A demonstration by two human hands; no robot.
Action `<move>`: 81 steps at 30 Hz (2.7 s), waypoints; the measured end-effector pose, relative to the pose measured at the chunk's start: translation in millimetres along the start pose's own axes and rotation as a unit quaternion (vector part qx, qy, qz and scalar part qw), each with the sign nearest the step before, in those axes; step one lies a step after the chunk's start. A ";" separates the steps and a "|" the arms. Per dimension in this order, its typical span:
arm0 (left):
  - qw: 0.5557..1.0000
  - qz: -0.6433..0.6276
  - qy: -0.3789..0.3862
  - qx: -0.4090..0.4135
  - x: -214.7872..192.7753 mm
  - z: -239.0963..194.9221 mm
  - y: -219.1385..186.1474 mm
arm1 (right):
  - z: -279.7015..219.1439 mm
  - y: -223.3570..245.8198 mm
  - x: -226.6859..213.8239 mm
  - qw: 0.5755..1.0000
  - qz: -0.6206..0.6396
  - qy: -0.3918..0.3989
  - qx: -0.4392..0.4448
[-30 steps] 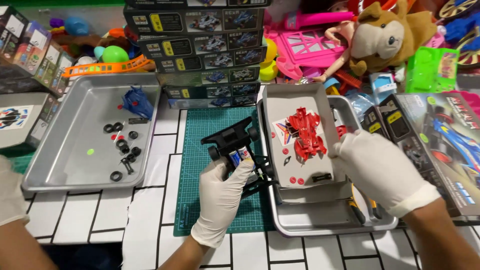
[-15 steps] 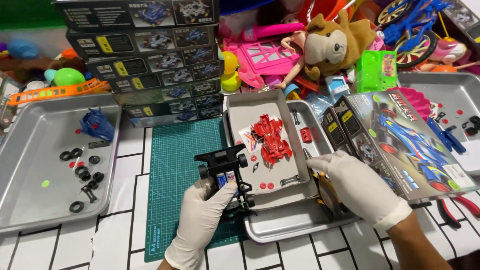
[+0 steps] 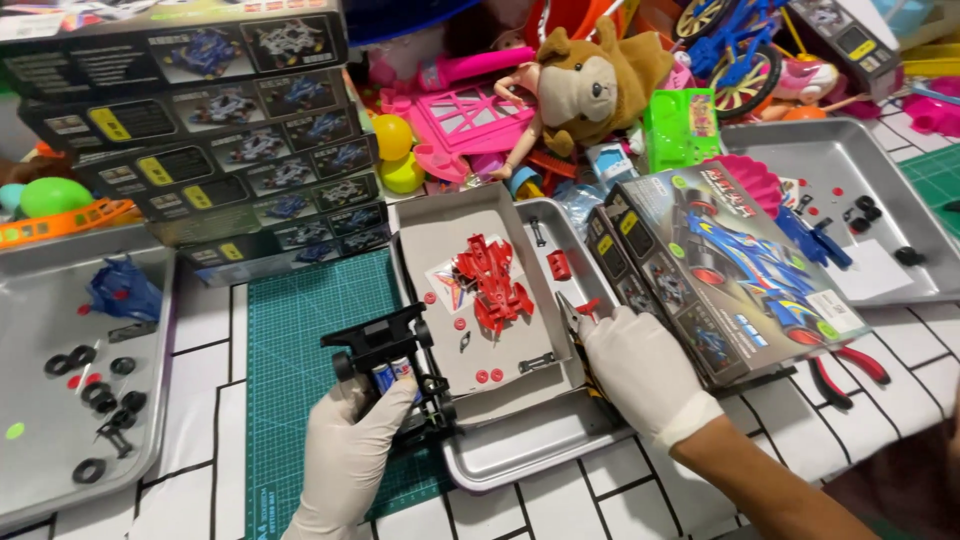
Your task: Assembling a miniature toy car chassis by installing gears, motor, and body components.
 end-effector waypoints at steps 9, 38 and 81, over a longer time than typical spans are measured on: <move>1.000 0.010 -0.026 0.015 -5.1 10.2 19.0 | -4.9 -7.4 -4.0 0.984 0.058 -0.050 0.160; 0.984 -0.062 0.142 0.093 9.1 -20.8 -14.5 | -41.0 -44.3 -47.4 0.875 0.360 -0.068 0.316; 0.914 -0.369 0.159 -0.044 5.2 -27.0 7.6 | -37.3 66.1 8.2 0.658 0.723 -0.209 -0.025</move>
Point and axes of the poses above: each hand's wrist, its own z-axis towards the middle knuckle, its own x-axis out of the palm, y = z × x, the point moved 6 cm from there along z, towards the middle knuckle, and after that the axes turned 5 degrees about -y, right-handed, at the moved point
